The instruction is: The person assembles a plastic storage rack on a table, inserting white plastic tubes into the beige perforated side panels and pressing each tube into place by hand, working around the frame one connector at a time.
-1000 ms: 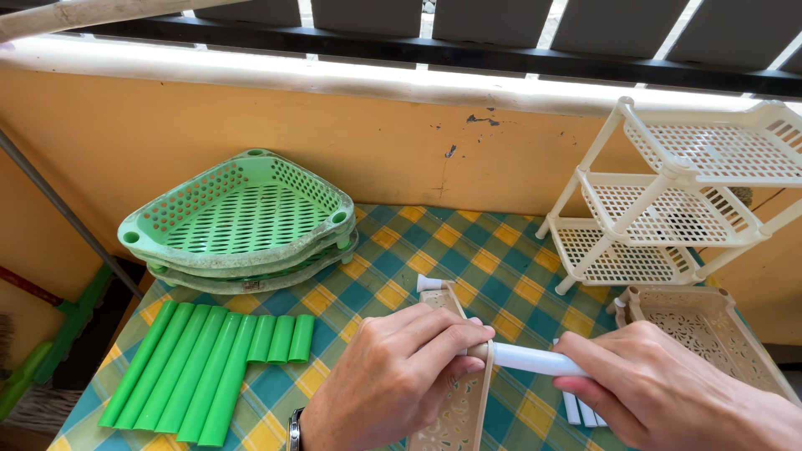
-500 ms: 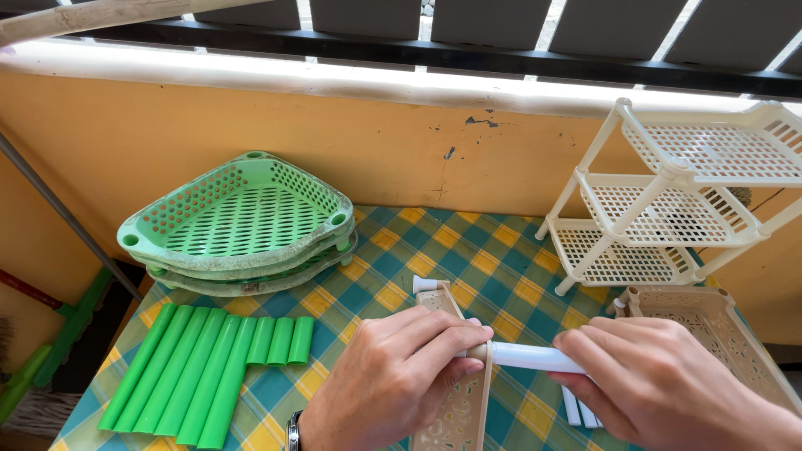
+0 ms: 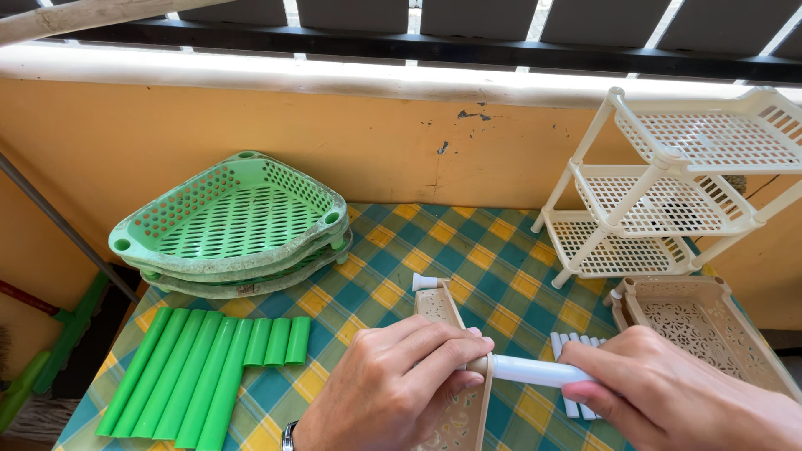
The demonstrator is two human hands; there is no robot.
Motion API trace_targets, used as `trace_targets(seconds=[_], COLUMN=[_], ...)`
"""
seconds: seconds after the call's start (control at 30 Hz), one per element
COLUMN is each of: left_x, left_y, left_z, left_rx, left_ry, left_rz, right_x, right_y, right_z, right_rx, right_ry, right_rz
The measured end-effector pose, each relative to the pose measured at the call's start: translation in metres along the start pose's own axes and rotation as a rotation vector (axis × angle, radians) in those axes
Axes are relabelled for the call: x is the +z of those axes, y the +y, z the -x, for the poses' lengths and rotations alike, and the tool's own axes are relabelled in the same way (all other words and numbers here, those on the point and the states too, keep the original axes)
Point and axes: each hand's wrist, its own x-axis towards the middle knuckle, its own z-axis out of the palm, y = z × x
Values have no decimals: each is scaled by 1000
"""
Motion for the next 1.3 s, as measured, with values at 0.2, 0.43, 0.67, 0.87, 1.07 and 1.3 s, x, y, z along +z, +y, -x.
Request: trace_targets(seconds=[0.2, 0.43, 0.67, 0.87, 1.07, 1.3], left_x=[1, 0, -2, -2, -2, -5], left_y=[0, 0, -1, -1, -1, -2], left_z=[1, 1, 0, 0, 1, 1], left_rx=[-1, -19, -20, -18, -9, 4], left_ry=[16, 17, 16, 13, 15, 3], left_rz=[-29, -43, -41, -43, -40, -34], right_x=[12, 6, -2, 4, 3, -7], right_y=[-4, -11, -17, -20, -28, -39], right_z=[-1, -2, -1, -3, -5, -2], right_rx=[-221, -157, 92, -101, -290, -73], right_ry=[334, 372, 134, 367, 602, 410], right_rz=[265, 225, -36, 95, 334, -36])
